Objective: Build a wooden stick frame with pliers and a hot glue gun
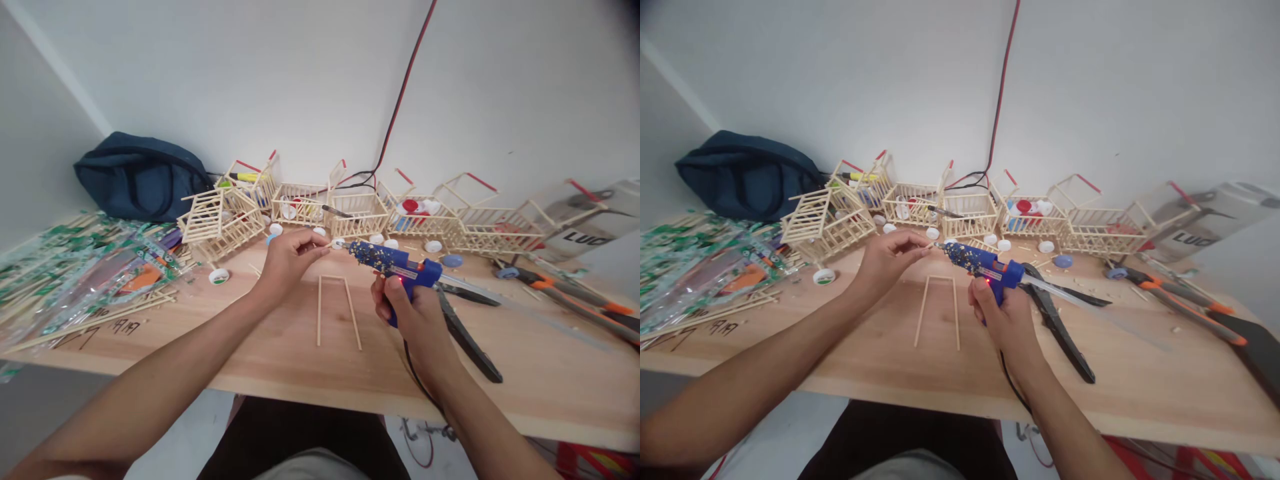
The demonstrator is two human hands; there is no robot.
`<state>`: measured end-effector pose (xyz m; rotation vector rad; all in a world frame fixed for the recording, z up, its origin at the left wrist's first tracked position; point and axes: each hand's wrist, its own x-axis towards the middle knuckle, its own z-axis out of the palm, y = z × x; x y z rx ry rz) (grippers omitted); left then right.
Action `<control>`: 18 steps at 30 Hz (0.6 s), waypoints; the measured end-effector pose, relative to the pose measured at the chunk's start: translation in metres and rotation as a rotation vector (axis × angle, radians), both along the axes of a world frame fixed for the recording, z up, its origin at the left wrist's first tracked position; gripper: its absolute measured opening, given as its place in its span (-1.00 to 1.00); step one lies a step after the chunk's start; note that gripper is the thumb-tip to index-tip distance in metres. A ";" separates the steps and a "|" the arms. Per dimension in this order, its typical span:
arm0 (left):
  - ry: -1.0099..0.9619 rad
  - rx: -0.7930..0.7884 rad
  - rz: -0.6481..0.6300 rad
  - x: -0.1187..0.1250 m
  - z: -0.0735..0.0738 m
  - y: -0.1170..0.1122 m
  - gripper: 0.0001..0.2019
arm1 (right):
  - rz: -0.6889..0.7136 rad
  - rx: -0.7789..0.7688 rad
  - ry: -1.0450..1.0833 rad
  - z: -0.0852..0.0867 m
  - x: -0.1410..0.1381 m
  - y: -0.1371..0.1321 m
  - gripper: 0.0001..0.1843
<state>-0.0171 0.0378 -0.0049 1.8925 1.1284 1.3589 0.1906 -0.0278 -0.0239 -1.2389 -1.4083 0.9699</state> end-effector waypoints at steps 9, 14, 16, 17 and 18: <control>0.007 0.009 -0.007 -0.001 0.000 0.000 -0.89 | -0.004 -0.014 0.090 0.005 -0.006 -0.002 -0.58; -0.004 0.013 -0.002 -0.001 -0.002 0.000 -0.87 | 0.001 -0.014 0.091 0.002 -0.004 0.000 -0.58; -0.008 0.011 0.001 -0.001 -0.002 0.000 -0.88 | -0.001 -0.016 0.095 0.001 -0.004 0.000 -0.57; -0.009 0.009 0.002 -0.001 -0.002 0.000 -0.89 | 0.000 -0.017 0.099 0.000 -0.003 0.001 -0.57; -0.010 0.006 0.001 0.000 -0.002 0.000 -0.89 | 0.002 -0.019 0.102 0.000 -0.003 0.001 -0.57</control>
